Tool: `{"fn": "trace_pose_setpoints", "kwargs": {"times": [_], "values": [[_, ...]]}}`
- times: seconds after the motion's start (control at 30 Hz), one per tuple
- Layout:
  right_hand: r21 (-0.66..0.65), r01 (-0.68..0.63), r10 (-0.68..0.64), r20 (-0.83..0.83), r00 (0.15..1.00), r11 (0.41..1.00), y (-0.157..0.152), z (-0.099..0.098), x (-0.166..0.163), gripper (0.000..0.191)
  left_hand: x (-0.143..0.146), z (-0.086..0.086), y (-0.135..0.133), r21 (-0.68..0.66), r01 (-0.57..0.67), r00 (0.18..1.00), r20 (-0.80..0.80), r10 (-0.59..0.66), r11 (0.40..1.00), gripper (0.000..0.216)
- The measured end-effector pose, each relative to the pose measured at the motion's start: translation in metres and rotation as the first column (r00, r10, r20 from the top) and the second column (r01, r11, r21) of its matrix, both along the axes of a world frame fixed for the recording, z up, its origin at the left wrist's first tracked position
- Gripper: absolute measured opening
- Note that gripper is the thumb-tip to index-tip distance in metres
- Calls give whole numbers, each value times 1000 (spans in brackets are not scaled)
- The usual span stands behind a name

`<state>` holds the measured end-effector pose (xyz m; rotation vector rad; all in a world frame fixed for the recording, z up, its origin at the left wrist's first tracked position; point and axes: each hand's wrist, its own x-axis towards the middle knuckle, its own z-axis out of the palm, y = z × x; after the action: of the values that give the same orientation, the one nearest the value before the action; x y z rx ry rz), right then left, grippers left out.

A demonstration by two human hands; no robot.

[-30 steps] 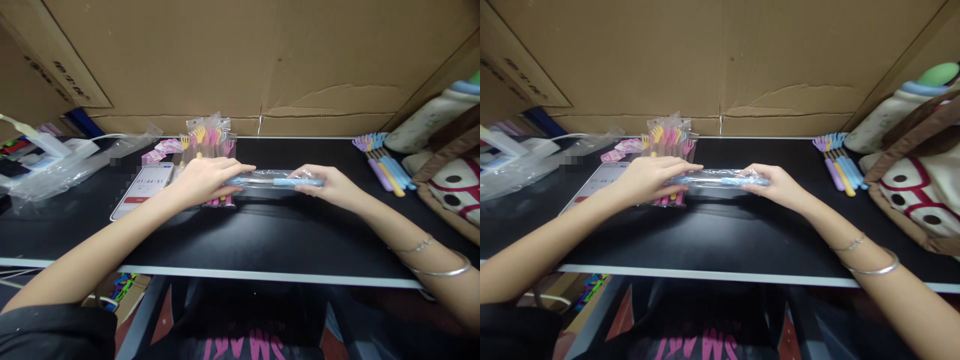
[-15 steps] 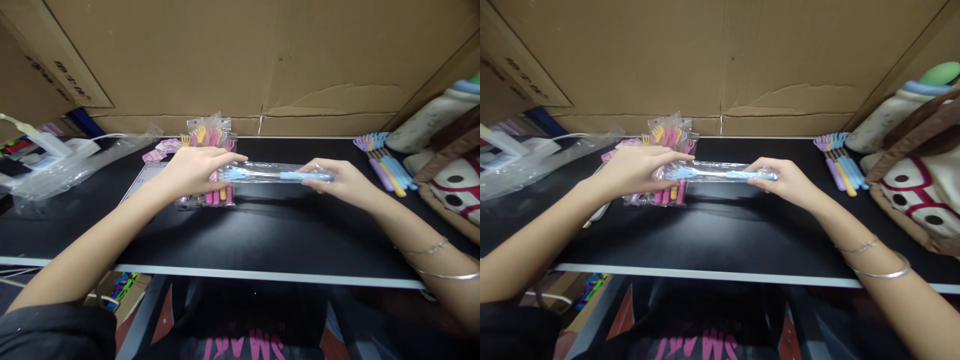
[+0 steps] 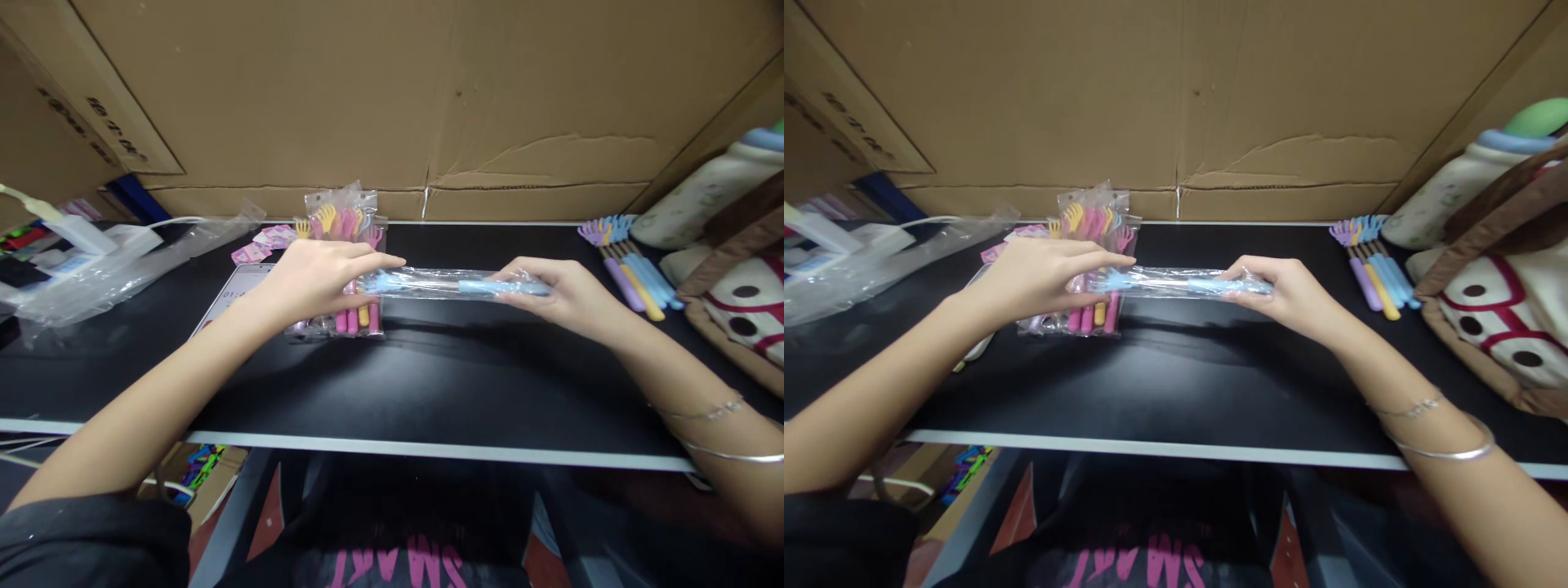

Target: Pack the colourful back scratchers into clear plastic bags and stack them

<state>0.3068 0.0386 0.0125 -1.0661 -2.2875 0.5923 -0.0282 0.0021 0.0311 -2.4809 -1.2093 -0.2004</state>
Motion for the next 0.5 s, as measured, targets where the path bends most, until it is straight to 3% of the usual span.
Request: {"fn": "trace_pose_setpoints", "kwargs": {"times": [0.5], "values": [[-73,31,-34,-38,999,997,3,-4,-5,41,-8,9,3,-92,-56,998,-1,56,994,55]]}}
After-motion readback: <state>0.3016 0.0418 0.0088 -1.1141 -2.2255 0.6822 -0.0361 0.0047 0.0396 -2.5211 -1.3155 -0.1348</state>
